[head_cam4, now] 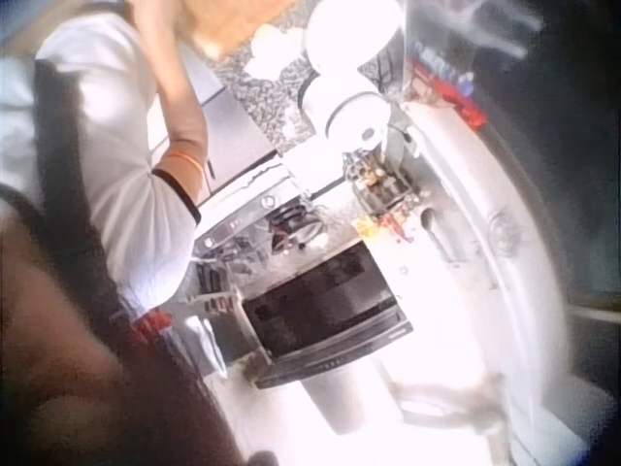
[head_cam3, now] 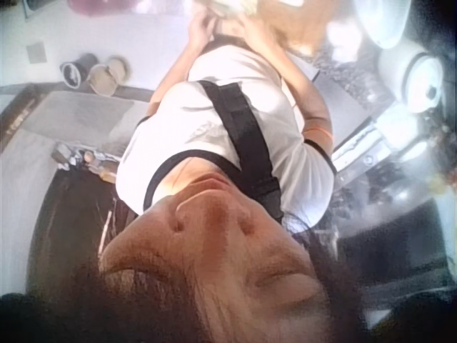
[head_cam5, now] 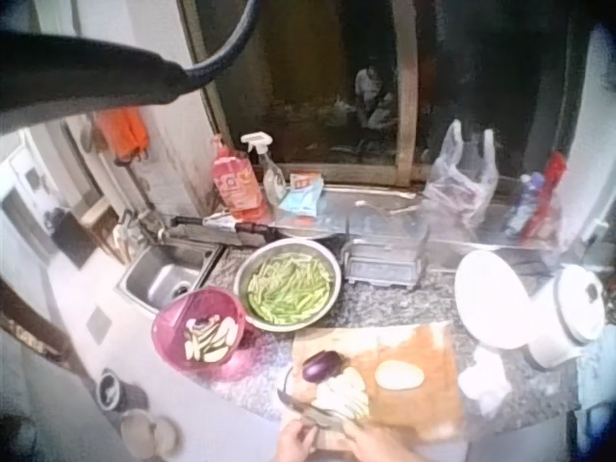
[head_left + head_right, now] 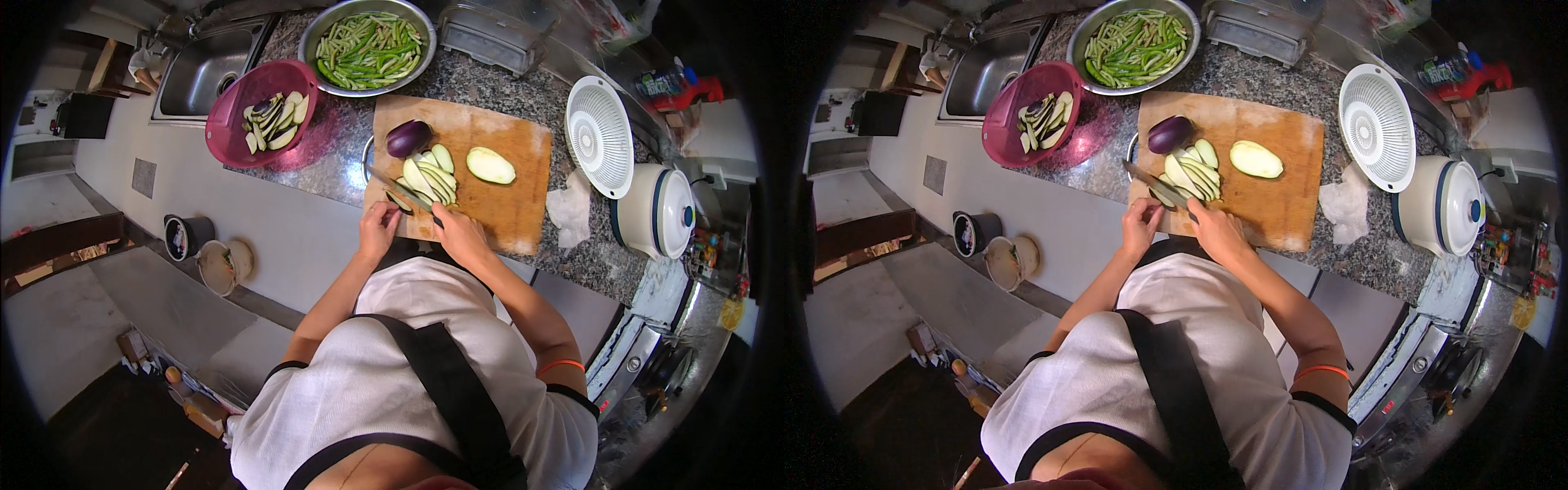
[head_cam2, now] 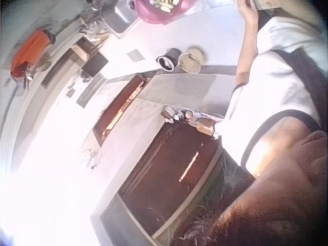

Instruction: The person slices eggplant into thin pieces on a cutting board using a cleaver and places the slices into a purple bowl.

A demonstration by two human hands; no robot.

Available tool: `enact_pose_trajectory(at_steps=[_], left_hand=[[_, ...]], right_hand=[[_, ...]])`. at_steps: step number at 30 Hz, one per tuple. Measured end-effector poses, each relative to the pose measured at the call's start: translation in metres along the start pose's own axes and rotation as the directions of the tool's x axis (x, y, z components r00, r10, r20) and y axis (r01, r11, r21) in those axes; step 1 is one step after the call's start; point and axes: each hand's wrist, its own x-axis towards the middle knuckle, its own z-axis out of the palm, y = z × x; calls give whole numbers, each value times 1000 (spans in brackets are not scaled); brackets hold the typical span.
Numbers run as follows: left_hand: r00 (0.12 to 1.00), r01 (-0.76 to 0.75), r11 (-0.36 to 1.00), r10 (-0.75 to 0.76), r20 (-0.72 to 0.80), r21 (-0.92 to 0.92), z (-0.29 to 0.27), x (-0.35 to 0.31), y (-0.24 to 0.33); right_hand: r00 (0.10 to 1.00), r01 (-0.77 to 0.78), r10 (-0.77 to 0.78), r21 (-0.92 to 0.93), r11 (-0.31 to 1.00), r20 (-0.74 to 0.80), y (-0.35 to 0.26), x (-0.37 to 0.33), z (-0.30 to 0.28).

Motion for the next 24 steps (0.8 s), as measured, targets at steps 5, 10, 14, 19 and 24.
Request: enact_pose_trajectory(at_steps=[5, 10, 14, 19, 24], left_hand=[[989, 104, 992, -111, 99, 70, 6, -1, -17], [921, 275, 887, -354, -162, -372, -13, 11, -15], [981, 65, 997, -70, -180, -35, -35, 27, 38], [883, -326, 887, 162, 440, 327, -17, 53, 97], [772, 69, 992, -119, 624, 105, 2, 60, 90]], right_hand=[[986, 142, -145, -37, 989, -86, 1, -18, -20], [978, 159, -168, -84, 984, -120, 16, -33, -27], [972, 209, -222, -141, 968, -77, 27, -42, -36], [926, 354, -374, -207, 912, -61, 41, -48, -42], [907, 393, -418, -255, 883, -53, 53, -57, -56]])
